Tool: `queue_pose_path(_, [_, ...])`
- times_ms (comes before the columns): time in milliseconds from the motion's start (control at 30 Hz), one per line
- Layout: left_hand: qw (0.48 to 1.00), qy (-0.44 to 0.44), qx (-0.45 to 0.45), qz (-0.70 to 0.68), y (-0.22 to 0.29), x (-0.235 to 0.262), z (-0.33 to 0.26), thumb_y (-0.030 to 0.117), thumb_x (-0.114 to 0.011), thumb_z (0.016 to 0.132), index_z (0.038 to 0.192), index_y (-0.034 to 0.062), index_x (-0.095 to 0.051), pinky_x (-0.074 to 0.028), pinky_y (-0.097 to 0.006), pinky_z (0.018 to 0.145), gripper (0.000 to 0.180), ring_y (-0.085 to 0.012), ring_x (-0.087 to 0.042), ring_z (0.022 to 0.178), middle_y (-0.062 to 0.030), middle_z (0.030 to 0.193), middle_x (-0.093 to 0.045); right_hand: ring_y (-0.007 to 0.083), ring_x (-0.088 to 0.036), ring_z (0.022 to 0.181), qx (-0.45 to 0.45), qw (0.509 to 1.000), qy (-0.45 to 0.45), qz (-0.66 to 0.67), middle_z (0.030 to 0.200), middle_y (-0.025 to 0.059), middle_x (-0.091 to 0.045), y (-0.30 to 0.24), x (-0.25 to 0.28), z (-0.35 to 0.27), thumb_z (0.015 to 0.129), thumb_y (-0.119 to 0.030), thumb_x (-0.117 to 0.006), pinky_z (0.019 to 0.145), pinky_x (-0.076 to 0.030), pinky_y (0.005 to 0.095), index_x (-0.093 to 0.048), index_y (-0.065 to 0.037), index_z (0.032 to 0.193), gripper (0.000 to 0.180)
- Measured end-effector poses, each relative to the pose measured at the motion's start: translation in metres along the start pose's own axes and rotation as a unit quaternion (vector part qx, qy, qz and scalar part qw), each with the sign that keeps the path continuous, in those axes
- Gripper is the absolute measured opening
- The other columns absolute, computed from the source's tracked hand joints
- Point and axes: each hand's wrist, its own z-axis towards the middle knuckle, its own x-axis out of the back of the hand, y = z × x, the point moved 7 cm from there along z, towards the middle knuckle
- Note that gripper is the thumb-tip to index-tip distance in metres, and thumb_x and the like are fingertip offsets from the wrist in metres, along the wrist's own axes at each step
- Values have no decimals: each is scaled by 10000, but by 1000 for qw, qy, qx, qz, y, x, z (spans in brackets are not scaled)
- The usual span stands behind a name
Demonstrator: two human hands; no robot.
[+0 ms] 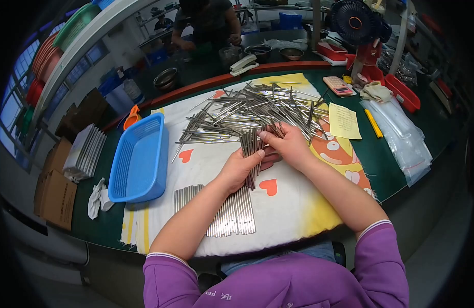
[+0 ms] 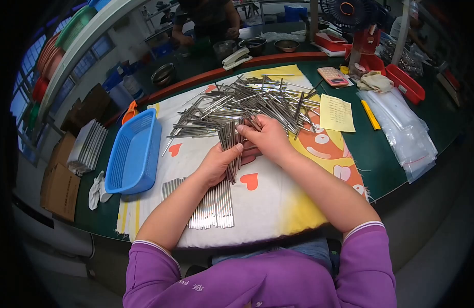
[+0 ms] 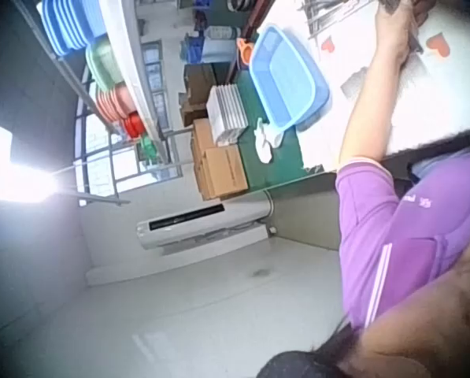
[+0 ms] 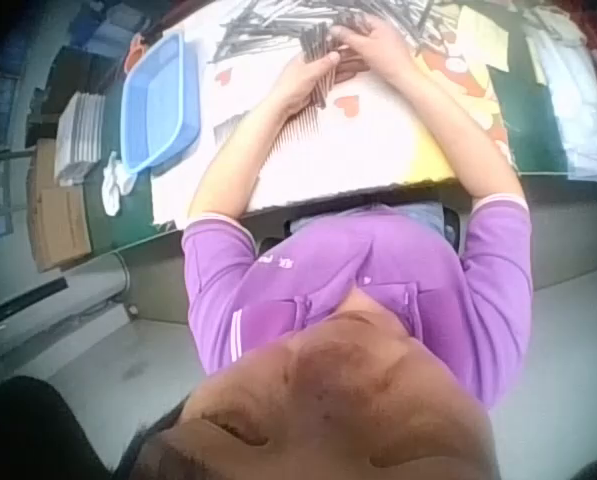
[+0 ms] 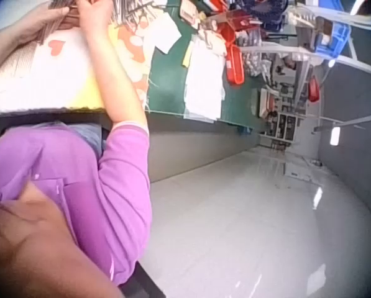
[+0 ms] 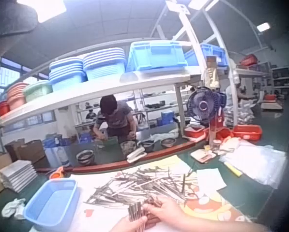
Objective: Sorting and aligning a large quantity of thin metal pins on a workbench into a neat row.
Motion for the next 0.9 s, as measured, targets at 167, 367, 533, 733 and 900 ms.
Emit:
queue_pose_path(167, [1000,7,5,-12,-2,3,1,89,-452,932,1271,-14,-378,-465,-355,929,362,-281,-554,1083,-167,1219,-517,79,-584,782,-50,992,-40,107,884,25,-652,8,-1,0,890,-187,-564,701,-468,231,-607,-18,1042,231])
queue_pose_path(367, [999,35,12,-15,-2,4,0,72,-446,932,1217,-18,-404,-480,-370,913,302,-287,-567,1060,-170,1183,-537,80,-574,829,-55,989,-67,121,953,29,-635,7,-1,0,915,-190,-518,741,-465,237,-594,-35,1115,265])
queue_pose_path(533, [999,33,17,3,-2,3,-1,81,-451,930,1238,-21,-395,-476,-367,921,329,-281,-570,1056,-168,1171,-543,53,-530,749,-47,991,-72,99,846,7,-612,1,-6,-4,924,-242,-508,666,-432,190,-592,-49,1043,242])
queue_pose_path(733, [999,30,-8,-17,0,6,-1,132,-454,934,1299,-23,-366,-446,-340,955,406,-247,-524,1118,-151,1197,-522,71,-523,762,99,992,-6,82,791,17,-583,-17,17,0,946,-225,-468,720,-416,219,-510,-57,938,172])
queue_pose_path(900, [1000,4,-6,-24,0,14,2,34,-454,876,1307,-26,-356,-427,-363,978,446,-265,-522,1113,-132,1110,-552,98,-528,677,151,984,-14,-96,729,26,-595,-5,13,1,935,-243,-486,650,-432,253,-513,-31,942,214])
